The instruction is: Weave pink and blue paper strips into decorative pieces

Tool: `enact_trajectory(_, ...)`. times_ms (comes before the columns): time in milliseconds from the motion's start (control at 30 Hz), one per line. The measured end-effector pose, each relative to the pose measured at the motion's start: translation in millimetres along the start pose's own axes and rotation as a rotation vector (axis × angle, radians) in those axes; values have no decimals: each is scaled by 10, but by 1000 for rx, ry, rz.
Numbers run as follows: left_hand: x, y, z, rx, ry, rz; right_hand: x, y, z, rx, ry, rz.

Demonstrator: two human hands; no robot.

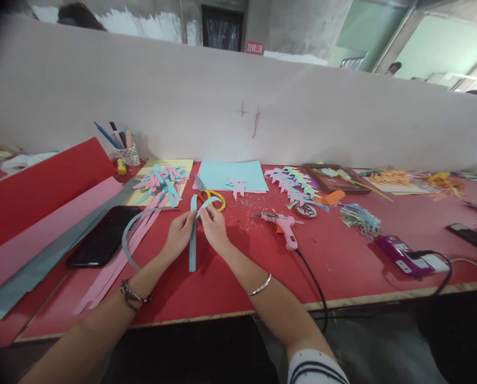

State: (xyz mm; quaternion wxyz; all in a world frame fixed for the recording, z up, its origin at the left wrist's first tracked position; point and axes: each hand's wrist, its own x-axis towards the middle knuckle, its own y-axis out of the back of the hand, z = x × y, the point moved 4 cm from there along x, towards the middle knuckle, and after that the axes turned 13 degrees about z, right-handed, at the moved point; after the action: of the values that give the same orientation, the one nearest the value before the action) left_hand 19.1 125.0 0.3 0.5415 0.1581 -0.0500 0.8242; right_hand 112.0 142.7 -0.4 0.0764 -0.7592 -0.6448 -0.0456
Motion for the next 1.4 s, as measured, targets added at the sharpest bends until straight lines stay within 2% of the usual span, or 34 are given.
enact_trajectory(200, 0, 33, 15, 26, -15, 34, -40, -40, -62, -117, 127, -97)
enact_trajectory(400, 16, 49, -25, 45, -27, 85, -34, -39, -30, -119, 90, -73)
enact_trajectory(600, 8, 11, 13, 60, -68, -7, 8, -5, 21, 5, -1, 7)
enact_trajectory(833, 7, 34, 21, 74, -85, 26, -16, -18, -47, -151, 144, -61)
enact_trajectory(1000, 14, 39, -6, 74, -71, 69, -12, -26, 6, -154, 114, -59)
enact_trajectory(1167, 3, 6, 12, 66, -80, -4, 11, -4, 31, -40, 36, 2)
enact_trajectory(1400, 4, 26, 29, 70, -98, 15, -20, -23, -48, -133, 163, -56)
